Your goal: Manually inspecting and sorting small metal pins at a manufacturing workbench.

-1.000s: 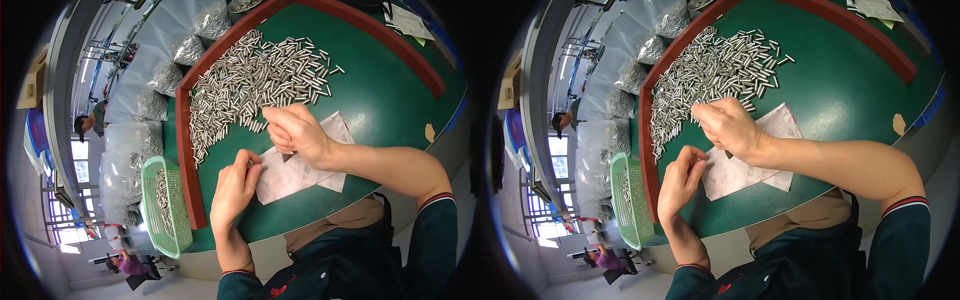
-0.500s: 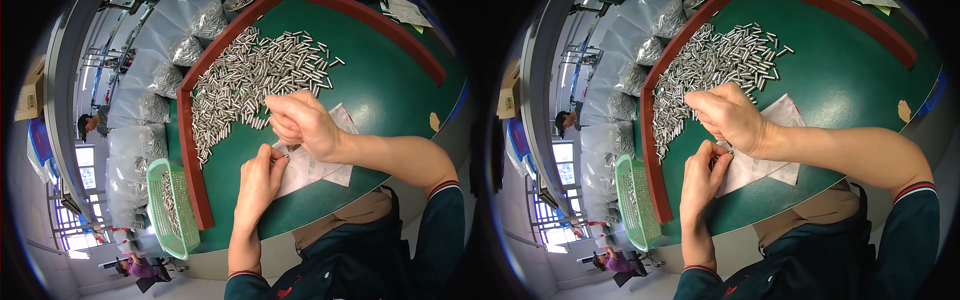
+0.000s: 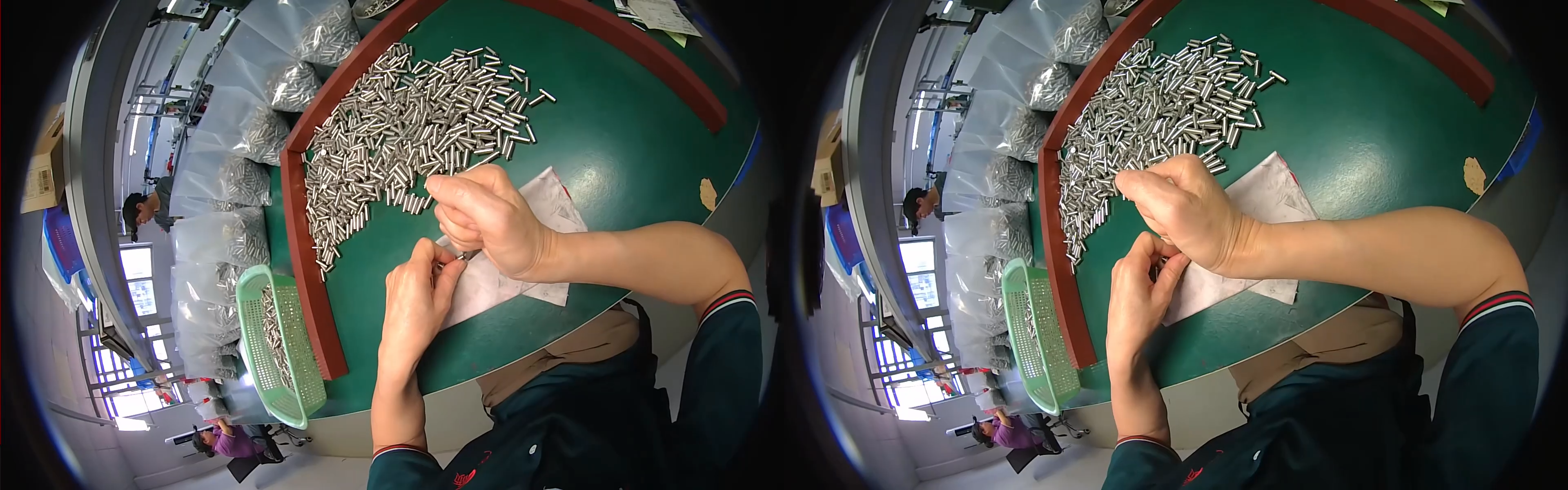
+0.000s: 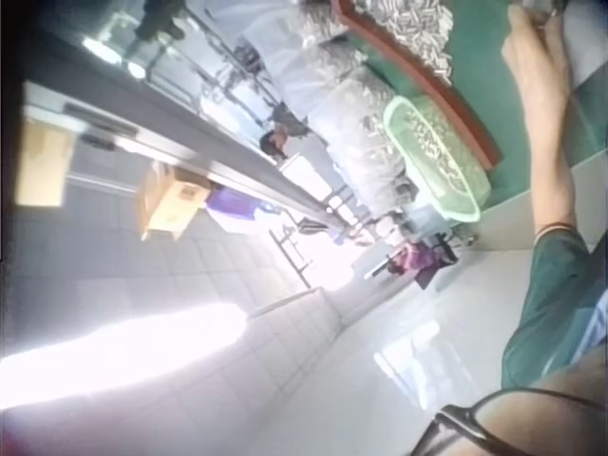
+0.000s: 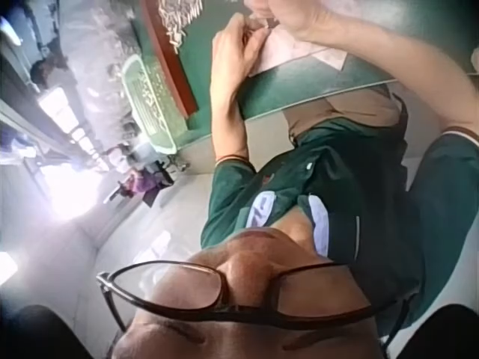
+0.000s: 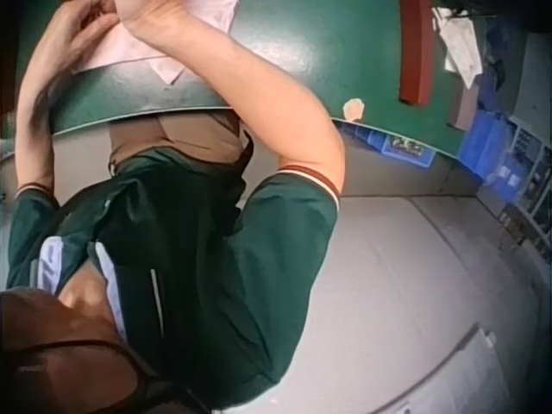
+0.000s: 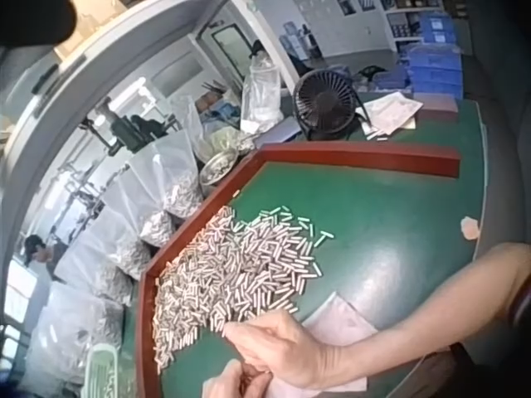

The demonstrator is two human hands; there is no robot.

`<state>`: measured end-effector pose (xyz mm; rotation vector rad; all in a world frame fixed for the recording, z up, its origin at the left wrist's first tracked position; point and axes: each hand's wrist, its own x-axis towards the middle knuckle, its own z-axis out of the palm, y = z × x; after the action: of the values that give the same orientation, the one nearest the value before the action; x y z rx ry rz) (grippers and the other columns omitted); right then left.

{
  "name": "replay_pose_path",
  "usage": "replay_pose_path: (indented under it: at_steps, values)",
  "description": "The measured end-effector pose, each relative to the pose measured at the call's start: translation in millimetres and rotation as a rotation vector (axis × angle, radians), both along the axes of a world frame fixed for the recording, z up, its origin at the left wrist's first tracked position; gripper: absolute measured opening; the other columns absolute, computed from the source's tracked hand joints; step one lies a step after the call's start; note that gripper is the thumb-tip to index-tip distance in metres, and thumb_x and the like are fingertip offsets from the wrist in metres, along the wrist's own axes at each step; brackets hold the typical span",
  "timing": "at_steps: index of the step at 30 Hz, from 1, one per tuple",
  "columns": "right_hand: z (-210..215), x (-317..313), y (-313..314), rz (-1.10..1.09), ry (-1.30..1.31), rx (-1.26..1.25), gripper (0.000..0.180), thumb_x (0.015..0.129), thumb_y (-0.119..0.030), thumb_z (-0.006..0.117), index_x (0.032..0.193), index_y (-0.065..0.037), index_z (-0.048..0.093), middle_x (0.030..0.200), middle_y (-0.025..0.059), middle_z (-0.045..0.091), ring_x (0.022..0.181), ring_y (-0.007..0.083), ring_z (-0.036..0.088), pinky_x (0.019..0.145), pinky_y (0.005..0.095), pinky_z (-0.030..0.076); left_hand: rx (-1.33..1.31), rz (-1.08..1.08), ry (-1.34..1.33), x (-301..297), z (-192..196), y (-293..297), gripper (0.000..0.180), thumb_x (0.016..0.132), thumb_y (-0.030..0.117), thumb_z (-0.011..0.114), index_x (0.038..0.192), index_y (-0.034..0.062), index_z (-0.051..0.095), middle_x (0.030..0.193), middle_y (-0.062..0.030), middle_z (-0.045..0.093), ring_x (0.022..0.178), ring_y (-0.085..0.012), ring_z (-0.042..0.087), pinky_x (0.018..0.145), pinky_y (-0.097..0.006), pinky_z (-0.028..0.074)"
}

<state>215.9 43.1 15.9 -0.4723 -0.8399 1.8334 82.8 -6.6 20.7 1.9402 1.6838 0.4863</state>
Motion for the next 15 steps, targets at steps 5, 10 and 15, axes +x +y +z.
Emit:
replay_pose_path:
  at_steps: [5, 10, 15]
  values:
    - [-4.5, 1.8, 0.7, -0.019, -0.032, 0.071, 0.031, 0.082, -0.013, 0.041, 0.055, -0.003, 0.033, 0.047, -0.0013, 0.029, 0.045, 0.0053, 0.027, 0.04, 0.0248, 0.025, -0.001, 0.02, 0.02, -0.2, 0.0, 0.3, 0.016, 0.075, 0.009, 0.061, 0.073, -0.0008, 0.048, 0.055, -0.0132, 0.053, 0.048, -0.025, 0.053, 0.048, -0.033, 0.042]
    - [-5.5, 2.4, 1.9, -0.063, -0.134, 0.246, 0.027, 0.081, -0.012, 0.042, 0.057, -0.002, 0.036, 0.047, 0.0005, 0.033, 0.045, 0.0053, 0.028, 0.041, 0.0254, 0.026, 0.02, 0.018, -0.008, -2.3, -2.7, 0.1, 0.016, 0.074, 0.008, 0.062, 0.073, -0.001, 0.049, 0.055, -0.0129, 0.053, 0.048, -0.0246, 0.053, 0.047, -0.032, 0.041]
    - [-4.4, 2.6, 0.7, -0.028, -0.055, 0.122, 0.031, 0.081, -0.014, 0.043, 0.054, -0.002, 0.035, 0.046, -0.0002, 0.031, 0.045, 0.0052, 0.028, 0.04, 0.0253, 0.026, 0.042, 0.012, -0.024, -2.0, -4.4, 0.7, 0.015, 0.074, 0.008, 0.062, 0.073, -0.0013, 0.05, 0.055, -0.0125, 0.053, 0.047, -0.0238, 0.052, 0.047, -0.032, 0.041]
